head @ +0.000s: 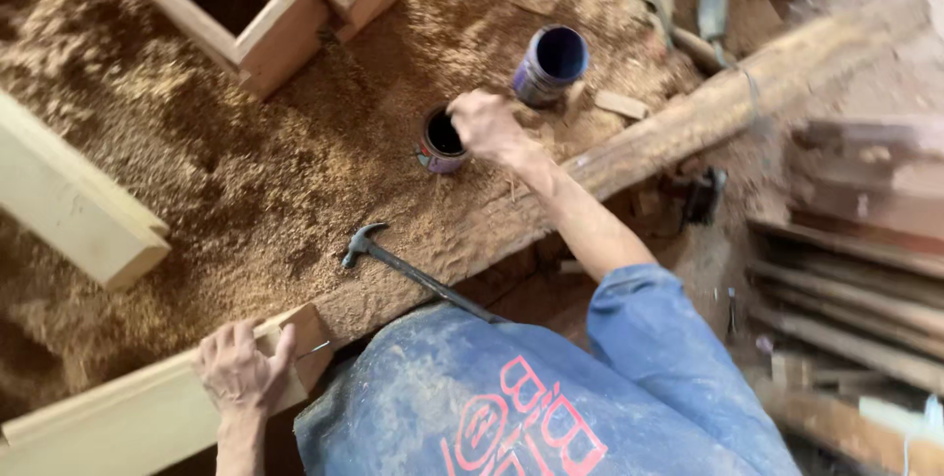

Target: The person assembles wooden boxes by aligning wooden boards on a sawdust-covered workbench and hammering nails into the joints. They move small containers and pick up wooden components across the workspace.

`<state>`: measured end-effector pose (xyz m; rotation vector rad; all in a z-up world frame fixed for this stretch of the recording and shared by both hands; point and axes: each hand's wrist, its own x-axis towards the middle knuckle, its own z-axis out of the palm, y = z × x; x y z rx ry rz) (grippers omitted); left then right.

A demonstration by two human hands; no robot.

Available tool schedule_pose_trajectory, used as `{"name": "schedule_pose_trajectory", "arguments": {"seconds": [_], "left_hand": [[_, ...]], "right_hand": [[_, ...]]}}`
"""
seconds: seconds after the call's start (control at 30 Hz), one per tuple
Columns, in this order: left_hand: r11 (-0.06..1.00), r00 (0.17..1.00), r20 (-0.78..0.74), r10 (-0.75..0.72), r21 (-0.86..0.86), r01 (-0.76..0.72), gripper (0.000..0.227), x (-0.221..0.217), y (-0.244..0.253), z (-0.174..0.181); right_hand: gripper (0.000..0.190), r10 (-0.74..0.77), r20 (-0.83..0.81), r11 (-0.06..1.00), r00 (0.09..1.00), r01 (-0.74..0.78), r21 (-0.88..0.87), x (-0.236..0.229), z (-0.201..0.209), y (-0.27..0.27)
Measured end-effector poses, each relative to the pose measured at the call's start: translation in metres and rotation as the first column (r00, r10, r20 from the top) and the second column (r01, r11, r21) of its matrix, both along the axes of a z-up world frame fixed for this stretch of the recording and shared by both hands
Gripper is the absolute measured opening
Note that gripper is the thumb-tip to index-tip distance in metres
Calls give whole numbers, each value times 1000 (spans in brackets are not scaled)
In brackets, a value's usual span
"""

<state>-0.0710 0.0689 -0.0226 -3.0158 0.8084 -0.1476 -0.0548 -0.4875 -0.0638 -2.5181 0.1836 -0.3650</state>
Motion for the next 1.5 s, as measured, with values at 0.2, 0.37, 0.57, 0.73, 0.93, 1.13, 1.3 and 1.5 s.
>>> {"name": "schedule_pose_trajectory", "arguments": {"seconds": [0.2, 0.37, 0.57, 0.73, 0.93, 1.13, 1.3, 1.5], "left_hand": [[941, 937, 257, 235, -303, -153, 33, -45, -16, 16], [767, 802, 305, 513, -583, -269, 21, -84, -14, 29], [520, 632, 185, 753, -755, -399, 10, -140, -24, 14], [412, 579, 99, 809, -799, -438, 11, -160, -45, -2], [366, 616, 81, 784, -861, -353, 11, -161, -64, 11], [423, 756, 117, 644, -878, -224, 10, -147, -80, 49], [504, 955, -20, 296, -846, -174, 9, -114, -129, 68], [751, 946, -238, -220, -660, 8, 111, -50, -248, 14]], "right_hand": [[18, 277, -830, 831, 483, -555, -46, 76, -45, 6], [19, 134, -960, 614, 247, -781, -115, 96, -74, 7], [21, 19, -988, 421, 152, -898, -130, 101, -91, -10], [23, 91, -971, 494, 220, -857, -148, 104, -84, -27], [26, 267, -933, 580, 240, -814, -43, 95, -72, -36], [29, 326, -903, 658, 281, -753, 4, 69, -57, -48], [31, 453, -821, 732, 346, -670, 121, 46, -51, -39], [35, 724, -560, 688, 403, -482, 542, 4, -5, 23]]}}
